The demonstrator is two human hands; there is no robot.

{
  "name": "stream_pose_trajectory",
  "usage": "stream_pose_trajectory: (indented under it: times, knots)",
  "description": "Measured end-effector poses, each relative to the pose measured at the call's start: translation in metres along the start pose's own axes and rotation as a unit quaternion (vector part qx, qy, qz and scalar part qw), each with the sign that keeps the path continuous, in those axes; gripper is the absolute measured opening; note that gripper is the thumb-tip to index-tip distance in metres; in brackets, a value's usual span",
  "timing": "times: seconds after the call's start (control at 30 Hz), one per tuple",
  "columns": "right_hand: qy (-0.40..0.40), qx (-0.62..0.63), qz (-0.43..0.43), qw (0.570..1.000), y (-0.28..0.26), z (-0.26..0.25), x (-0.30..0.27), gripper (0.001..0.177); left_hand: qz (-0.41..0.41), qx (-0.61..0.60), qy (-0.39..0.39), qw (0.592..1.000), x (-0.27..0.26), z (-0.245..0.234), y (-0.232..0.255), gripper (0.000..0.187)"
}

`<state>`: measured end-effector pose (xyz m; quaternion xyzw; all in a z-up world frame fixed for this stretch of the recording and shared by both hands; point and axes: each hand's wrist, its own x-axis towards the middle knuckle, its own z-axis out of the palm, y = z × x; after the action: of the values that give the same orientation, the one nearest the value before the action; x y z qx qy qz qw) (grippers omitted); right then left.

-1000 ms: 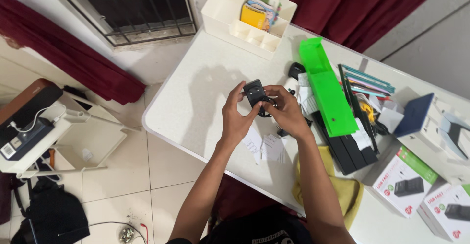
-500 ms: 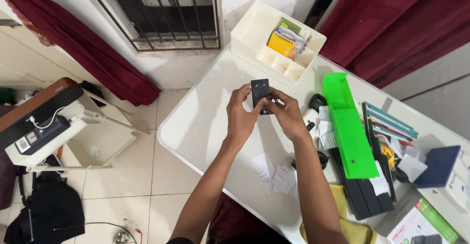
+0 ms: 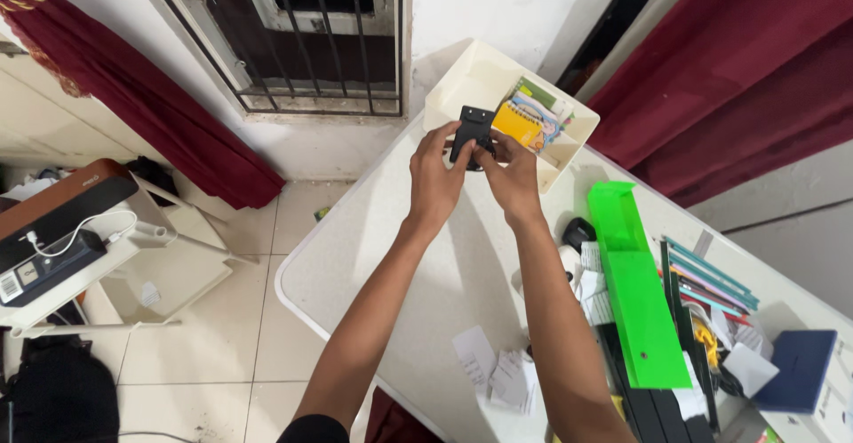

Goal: The person organizes a cluttered desk by sorting various items into a white plastic organizer and a green pencil case. They place black and yellow cables into the organizer, then wipe the table surface with a yellow cloth. Finally, they arrange colored pens and pencils into the green case.

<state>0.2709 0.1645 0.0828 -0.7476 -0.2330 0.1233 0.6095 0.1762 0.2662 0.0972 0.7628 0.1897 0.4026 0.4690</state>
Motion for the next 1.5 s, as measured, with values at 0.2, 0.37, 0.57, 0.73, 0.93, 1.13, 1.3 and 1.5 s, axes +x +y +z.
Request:
stream_pose_trajectory:
  times: [0.2,0.37,0.57,0.73,0.93,1.13,1.3,1.5]
  knots:
    - [0.007,-0.07,0.007,0.997,-0.007,0.003,0.063,0.041,0.071,0.041,-0.009,0.997,0.05,0.012,-0.021,0.03]
    - [0.025,-0.148,-0.025,0.988,-0.009,0.013,0.108,0.06,0.047,0.062,-0.031,0.996,0.084,0.03,-0.041,0.028]
    - [-0.024,-0.201,-0.031,0.979,0.008,0.028,0.146,0.075,0.077,0.153,-0.068,0.983,0.11,0.055,-0.077,0.035]
    - [-0.085,-0.249,0.089,0.961,0.018,0.036,0.169,0.068,0.074,0.222,-0.117,0.965,0.115,0.06,-0.095,0.053]
    - [-0.103,-0.331,0.116,0.931,0.045,0.048,0.198,0.057,0.05,0.215,-0.141,0.965,0.107,0.06,-0.104,0.063]
    - [-0.088,-0.346,0.15,0.922,0.06,0.057,0.218,0.052,0.087,0.205,-0.114,0.968,0.098,0.062,-0.12,0.055]
    - [-0.053,-0.299,0.206,0.93,0.051,0.062,0.22,0.062,0.083,0.204,-0.117,0.968,0.093,0.056,-0.115,0.059]
    - [-0.029,-0.413,0.12,0.902,0.077,0.071,0.224,0.078,0.075,0.193,-0.131,0.969,0.094,0.05,-0.109,0.061]
